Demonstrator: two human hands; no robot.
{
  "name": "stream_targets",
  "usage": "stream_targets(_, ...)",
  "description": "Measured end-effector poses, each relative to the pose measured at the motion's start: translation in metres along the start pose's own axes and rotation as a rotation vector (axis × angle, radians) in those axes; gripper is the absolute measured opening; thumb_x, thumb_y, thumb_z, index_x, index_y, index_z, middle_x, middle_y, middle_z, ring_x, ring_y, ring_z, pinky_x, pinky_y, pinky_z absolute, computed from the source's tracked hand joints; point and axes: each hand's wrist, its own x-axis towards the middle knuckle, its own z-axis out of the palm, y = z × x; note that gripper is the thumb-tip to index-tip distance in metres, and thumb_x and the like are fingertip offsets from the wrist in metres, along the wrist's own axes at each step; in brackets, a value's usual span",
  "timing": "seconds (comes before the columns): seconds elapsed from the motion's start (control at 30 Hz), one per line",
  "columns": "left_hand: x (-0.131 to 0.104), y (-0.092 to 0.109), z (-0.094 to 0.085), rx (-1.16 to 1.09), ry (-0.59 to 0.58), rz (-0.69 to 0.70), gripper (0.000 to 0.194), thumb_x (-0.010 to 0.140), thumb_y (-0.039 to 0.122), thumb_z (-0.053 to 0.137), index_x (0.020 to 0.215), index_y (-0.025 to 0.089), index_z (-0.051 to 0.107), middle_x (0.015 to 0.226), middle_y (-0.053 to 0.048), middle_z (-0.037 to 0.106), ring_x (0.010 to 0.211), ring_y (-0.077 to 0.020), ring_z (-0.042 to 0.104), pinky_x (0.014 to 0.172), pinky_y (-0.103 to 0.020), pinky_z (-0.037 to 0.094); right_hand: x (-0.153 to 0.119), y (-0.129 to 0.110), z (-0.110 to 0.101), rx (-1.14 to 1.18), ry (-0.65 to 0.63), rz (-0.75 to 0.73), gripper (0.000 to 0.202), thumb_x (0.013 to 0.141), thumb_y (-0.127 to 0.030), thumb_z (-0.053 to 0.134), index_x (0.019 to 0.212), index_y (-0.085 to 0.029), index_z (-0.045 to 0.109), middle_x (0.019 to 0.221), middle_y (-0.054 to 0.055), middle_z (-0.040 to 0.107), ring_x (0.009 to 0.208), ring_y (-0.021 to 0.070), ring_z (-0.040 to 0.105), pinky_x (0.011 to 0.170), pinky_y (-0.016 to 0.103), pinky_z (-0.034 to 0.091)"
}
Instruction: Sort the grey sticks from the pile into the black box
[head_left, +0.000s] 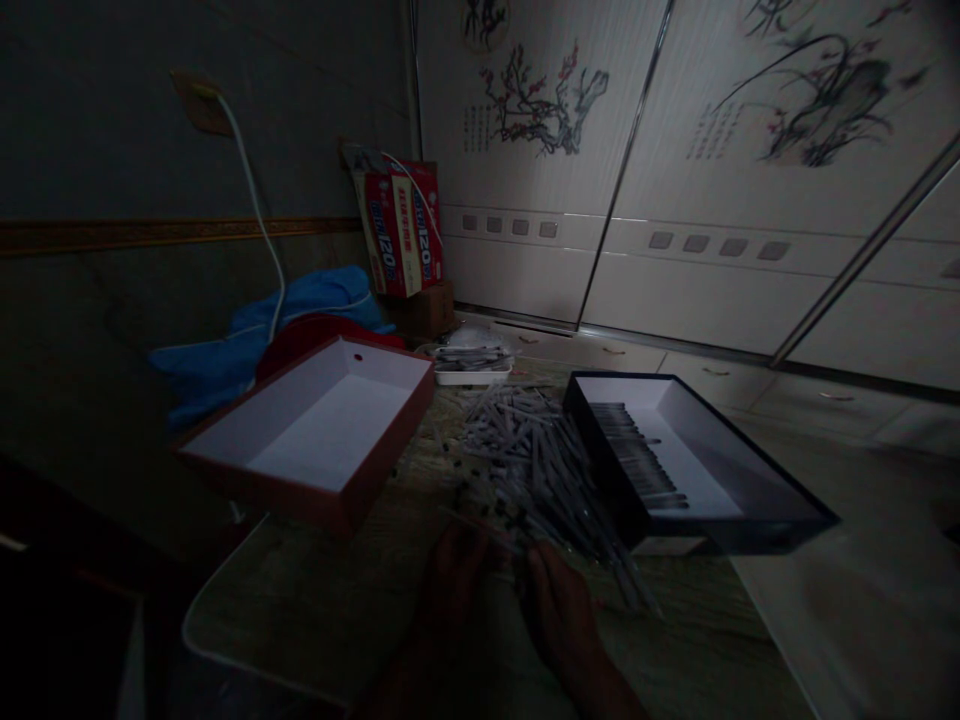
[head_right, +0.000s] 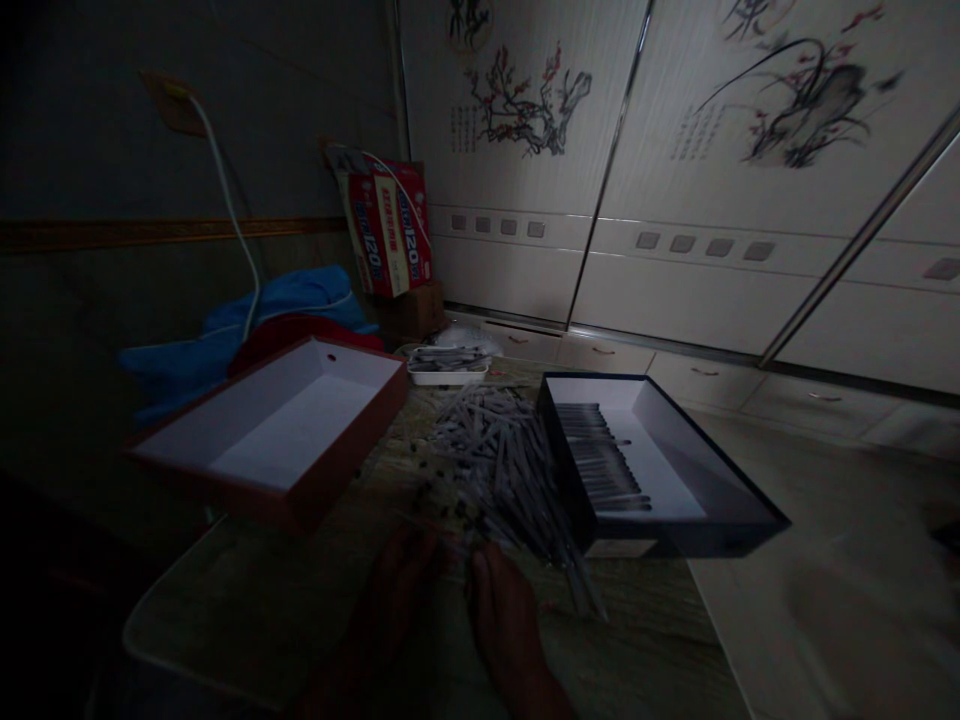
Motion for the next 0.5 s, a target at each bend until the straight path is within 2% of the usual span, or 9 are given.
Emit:
stream_targets(0.13,0.0001,-0.0016,-0.0017,-0.055,0.016,-0.016,0.025,0.069,0.035,0.066,0.083,0.015,0.063,0.075,-0.002,0.067,0.070,-0.0170,0.061,0.066,-0.027,0.047,-0.0007,-0.0027,-0.0017,0.014,-0.018,0.021,0.024,0.092,-0.035,0.031,0.084,-0.023,0.051,0.072,0.001,0.060,0.064,0.0139,0.058,0.059,0.023,0.043)
stream_targets(0.23,0.0024,-0.0045,-0.0021,-0.089,0.010,-0.015,0.023,0.068,0.033,0.067,0.081,0.015,0.062,0.072,-0.001,0.066,0.067,-0.0153,0.059,0.064,-0.026,0.046,0.0000,-0.0033,-0.0024,0.018,-0.054,0.024,0.025,0.092,-0.035,0.031,0.089,-0.022,0.051,0.077,0.002,0.061,0.069,0.0145,0.059,0.063,0.024,0.044)
stream_targets(0.37,0.0031,-0.0065,-0.0016,-0.069,0.007,-0.009,0.024,0.066,0.036,0.068,0.077,0.015,0.062,0.066,0.001,0.063,0.062,-0.0144,0.057,0.062,-0.026,0.045,0.0000,0.0003,-0.0001,0.014,-0.014,0.006,0.030,0.092,-0.037,0.029,0.082,-0.022,0.053,0.073,0.002,0.061,0.066,0.0151,0.059,0.062,0.025,0.044)
stream_targets(0.5,0.0009,-0.0035,-0.0011,-0.051,0.005,-0.010,0.026,0.066,0.037,0.068,0.079,0.015,0.063,0.071,-0.001,0.066,0.067,-0.0159,0.059,0.067,-0.028,0.046,-0.0018,0.0005,0.0007,0.026,-0.004,0.016,0.030,0.092,-0.037,0.030,0.079,-0.022,0.053,0.069,0.001,0.060,0.062,0.0142,0.058,0.058,0.024,0.044)
